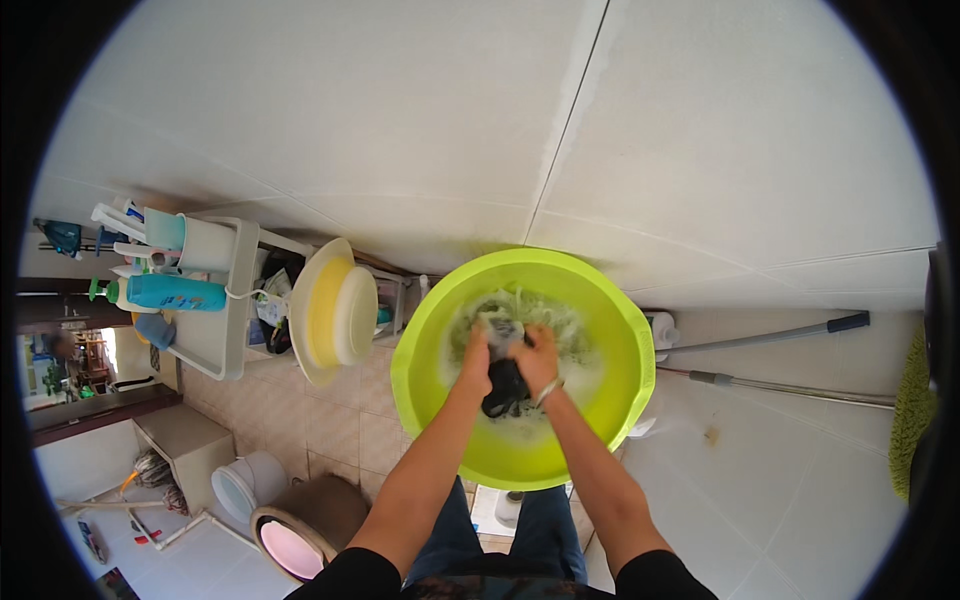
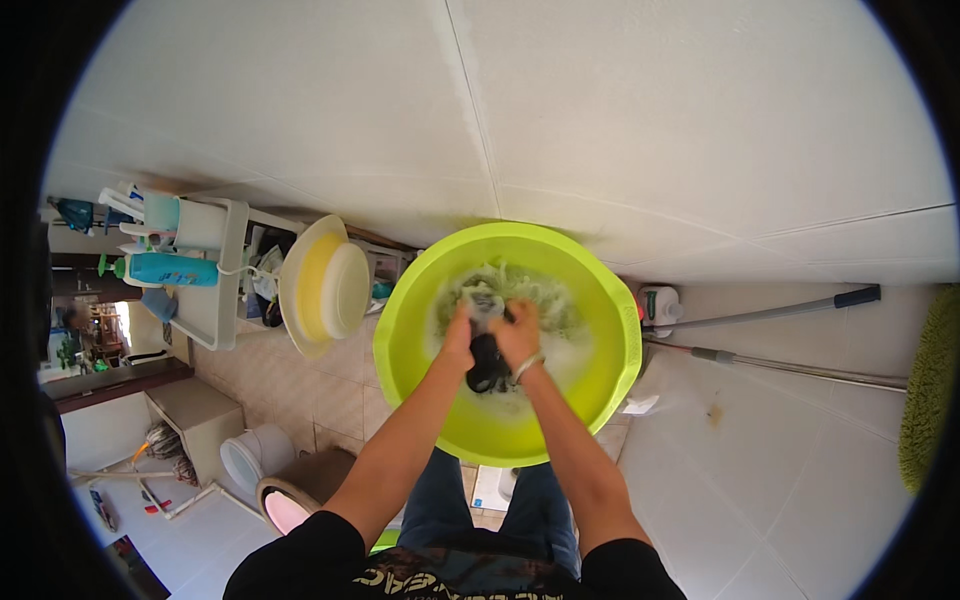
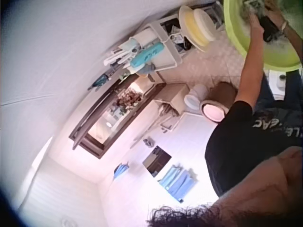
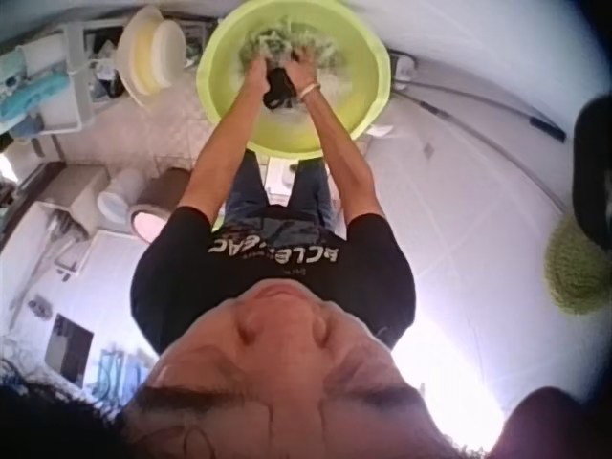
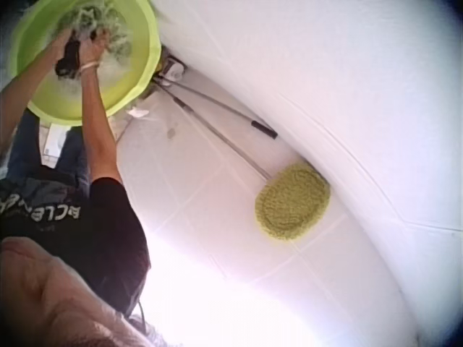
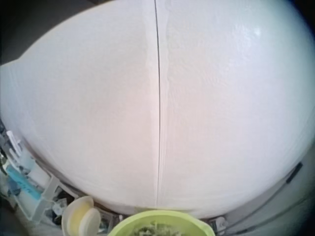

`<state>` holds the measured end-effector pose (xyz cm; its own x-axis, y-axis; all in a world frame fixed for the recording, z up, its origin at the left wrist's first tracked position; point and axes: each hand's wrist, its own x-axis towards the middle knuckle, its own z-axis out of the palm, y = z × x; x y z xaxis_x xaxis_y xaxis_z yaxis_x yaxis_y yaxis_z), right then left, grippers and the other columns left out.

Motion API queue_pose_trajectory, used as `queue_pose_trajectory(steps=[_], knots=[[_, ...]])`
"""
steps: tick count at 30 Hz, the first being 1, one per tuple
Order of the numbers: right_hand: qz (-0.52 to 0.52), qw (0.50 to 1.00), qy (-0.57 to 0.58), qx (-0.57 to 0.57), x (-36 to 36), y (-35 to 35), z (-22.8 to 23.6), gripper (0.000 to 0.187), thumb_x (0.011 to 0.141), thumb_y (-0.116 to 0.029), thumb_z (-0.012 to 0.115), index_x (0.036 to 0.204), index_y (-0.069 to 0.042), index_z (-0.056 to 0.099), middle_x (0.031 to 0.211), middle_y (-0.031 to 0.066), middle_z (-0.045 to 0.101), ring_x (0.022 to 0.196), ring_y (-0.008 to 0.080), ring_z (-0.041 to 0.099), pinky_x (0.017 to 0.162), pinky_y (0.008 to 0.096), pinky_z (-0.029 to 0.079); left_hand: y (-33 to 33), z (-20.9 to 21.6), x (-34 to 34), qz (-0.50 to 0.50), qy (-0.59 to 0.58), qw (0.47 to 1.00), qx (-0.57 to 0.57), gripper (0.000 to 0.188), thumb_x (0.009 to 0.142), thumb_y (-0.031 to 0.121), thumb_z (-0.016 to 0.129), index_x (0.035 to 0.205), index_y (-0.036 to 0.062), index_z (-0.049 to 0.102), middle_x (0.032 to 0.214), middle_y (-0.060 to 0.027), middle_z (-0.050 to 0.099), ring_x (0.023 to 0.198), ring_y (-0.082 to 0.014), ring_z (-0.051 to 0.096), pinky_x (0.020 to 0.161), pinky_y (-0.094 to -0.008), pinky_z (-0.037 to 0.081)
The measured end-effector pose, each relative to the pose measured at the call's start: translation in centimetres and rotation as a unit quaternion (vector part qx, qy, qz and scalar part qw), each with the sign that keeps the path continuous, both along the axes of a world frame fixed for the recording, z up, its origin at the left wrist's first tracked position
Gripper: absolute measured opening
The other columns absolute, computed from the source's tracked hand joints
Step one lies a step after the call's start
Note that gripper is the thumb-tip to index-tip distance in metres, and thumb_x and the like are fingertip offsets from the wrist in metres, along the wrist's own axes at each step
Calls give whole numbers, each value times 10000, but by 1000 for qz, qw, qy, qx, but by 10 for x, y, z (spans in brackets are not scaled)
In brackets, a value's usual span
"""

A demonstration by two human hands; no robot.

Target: The person hand-washes several pieces of clothing in a green basin filled with soapy water. They scrub and rinse a gray cloth, a black garment, and a yellow cloth, then transfer them to another basin.

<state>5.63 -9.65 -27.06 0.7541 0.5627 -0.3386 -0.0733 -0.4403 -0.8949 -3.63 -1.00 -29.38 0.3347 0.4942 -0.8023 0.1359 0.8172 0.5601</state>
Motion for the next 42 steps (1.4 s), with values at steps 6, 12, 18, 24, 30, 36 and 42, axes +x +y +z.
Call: queue_pose_trajectory(steps=[6,12,18,24,30,36,42], knots=[[153,966,-205,26,-70,-22,146,279,690,-268,778,777,-47,632,935,90,621,836,326,561,691,424,503,-8,80,-2,21,-314,942,-119,235,1016,260,590,1164,83,635,954,-57,667,819,-150,669,627,-298,538],[228,882,-406,75,-44,-14,115,309,762,-374,761,696,-107,620,739,77,591,688,314,573,558,432,492,-9,46,-30,62,-409,883,-221,204,1030,288,560,1048,112,661,895,-26,674,708,-127,618,642,-298,547],[67,906,-385,-160,59,-44,18,312,873,-349,676,961,-51,645,970,179,630,955,416,568,796,509,480,-2,81,9,-83,42,987,133,265,1019,307,573,1157,90,635,1078,-118,592,973,-240,589,876,-395,492],[173,887,-239,-354,17,-34,40,631,930,-463,600,1500,-296,388,1534,135,348,1313,457,366,1008,619,398,-41,44,-13,-479,357,625,502,535,1037,270,527,1532,162,357,1592,-155,252,1465,-410,252,1125,-512,368],[270,820,-293,-411,15,-14,-10,552,930,-354,601,1454,-254,463,1389,164,549,1324,404,437,1031,620,370,-22,8,-1,-593,294,658,358,634,899,174,649,1490,175,419,1545,-195,319,1386,-430,362,1085,-492,407],[40,995,-82,32,12,-10,7,296,781,-108,659,1073,-57,665,1067,195,681,909,372,666,819,408,526,-17,31,20,42,-17,998,-44,584,927,563,620,1324,135,605,1214,-58,651,1054,-249,613,914,-450,494],[134,976,-164,47,-62,-16,137,167,767,-211,730,912,-143,684,911,75,607,846,292,639,680,405,526,-8,45,-8,23,-365,901,-234,373,994,317,617,1290,104,535,972,-95,662,804,-231,656,756,-428,580]])
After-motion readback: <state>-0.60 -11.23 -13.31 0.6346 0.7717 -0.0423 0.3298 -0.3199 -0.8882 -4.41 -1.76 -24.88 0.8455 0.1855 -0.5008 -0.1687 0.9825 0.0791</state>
